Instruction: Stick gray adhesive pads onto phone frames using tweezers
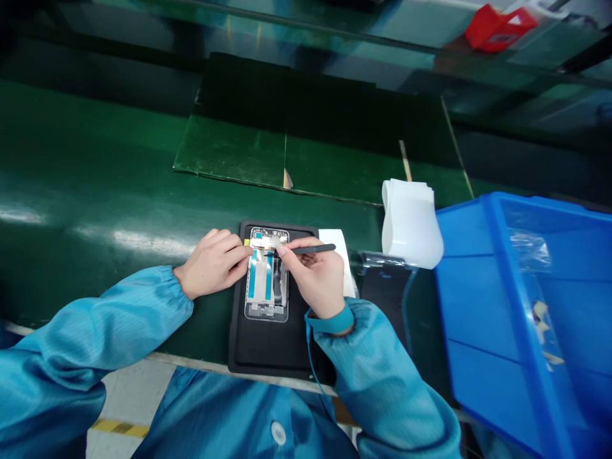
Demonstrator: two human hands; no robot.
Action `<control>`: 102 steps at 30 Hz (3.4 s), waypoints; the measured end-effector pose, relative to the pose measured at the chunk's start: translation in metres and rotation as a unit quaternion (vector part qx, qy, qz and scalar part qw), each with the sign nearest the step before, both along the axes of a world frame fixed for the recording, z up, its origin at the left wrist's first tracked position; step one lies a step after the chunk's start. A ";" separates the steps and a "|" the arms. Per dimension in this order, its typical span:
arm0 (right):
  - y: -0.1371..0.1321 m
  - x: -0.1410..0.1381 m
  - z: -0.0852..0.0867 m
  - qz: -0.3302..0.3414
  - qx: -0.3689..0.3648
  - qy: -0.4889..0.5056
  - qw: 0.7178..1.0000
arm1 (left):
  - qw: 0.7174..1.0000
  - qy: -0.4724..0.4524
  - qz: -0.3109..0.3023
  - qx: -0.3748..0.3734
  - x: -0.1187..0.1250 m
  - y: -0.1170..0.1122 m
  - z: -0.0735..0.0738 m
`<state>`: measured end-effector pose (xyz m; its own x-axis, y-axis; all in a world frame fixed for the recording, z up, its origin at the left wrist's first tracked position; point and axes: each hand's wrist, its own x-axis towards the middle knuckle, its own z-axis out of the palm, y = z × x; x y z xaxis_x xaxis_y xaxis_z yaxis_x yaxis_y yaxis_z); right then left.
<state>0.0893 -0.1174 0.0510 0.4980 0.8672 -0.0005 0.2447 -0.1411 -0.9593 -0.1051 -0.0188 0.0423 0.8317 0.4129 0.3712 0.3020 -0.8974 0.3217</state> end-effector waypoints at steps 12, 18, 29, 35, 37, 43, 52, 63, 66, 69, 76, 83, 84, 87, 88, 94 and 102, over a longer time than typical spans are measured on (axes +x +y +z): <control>0.000 0.000 0.001 0.002 -0.002 -0.005 1.000 | 1.000 0.012 0.000 -0.006 0.000 0.001 0.000; 0.000 -0.001 0.002 0.002 -0.005 -0.002 1.000 | 1.000 0.012 -0.001 -0.006 -0.001 0.000 0.000; 0.000 -0.001 0.003 0.005 -0.004 -0.009 1.000 | 0.999 0.024 -0.021 -0.010 -0.001 0.002 0.001; 0.000 -0.001 0.005 0.008 -0.009 -0.020 1.000 | 0.998 0.050 -0.033 0.009 0.000 0.002 0.003; 0.000 -0.001 0.005 0.011 -0.008 -0.025 1.000 | 0.998 0.055 -0.032 0.003 0.000 0.002 0.004; -0.001 0.000 0.005 0.004 -0.001 -0.040 0.999 | 0.997 0.066 -0.031 -0.002 -0.001 0.002 0.006; 0.001 0.000 0.005 -0.038 0.026 -0.029 0.999 | 0.988 0.145 -0.048 0.011 0.001 0.003 0.014; 0.000 0.001 0.001 -0.041 0.040 -0.009 0.998 | 0.991 0.117 -0.061 0.012 -0.003 0.004 0.016; 0.000 0.001 0.001 -0.040 0.039 -0.001 0.998 | 0.991 0.118 -0.066 0.018 -0.003 0.004 0.017; 0.000 0.001 0.001 -0.040 0.040 0.006 0.998 | 0.989 0.136 -0.047 0.036 -0.002 0.001 0.019; 0.001 0.000 0.001 -0.047 0.038 0.010 0.998 | 0.986 0.156 -0.040 0.053 0.000 -0.002 0.021; 0.000 0.000 0.002 -0.046 0.038 0.024 0.998 | 0.992 0.095 -0.010 0.082 -0.001 -0.003 0.015; 0.000 0.000 0.002 -0.046 0.037 0.027 0.998 | 0.992 0.093 -0.013 0.081 -0.001 -0.003 0.015; 0.000 0.000 0.002 -0.045 0.038 0.029 0.998 | 0.994 0.083 -0.022 0.065 0.000 -0.002 0.015; 0.000 0.000 0.001 -0.044 0.039 0.027 0.998 | 0.995 0.080 -0.025 0.056 -0.001 -0.002 0.015; 0.001 0.000 0.000 -0.044 0.044 0.029 0.998 | 0.999 0.026 -0.007 -0.022 -0.003 0.000 0.010; 0.001 -0.001 -0.001 -0.047 0.043 0.056 0.996 | 0.983 0.136 0.125 0.004 0.002 -0.003 0.009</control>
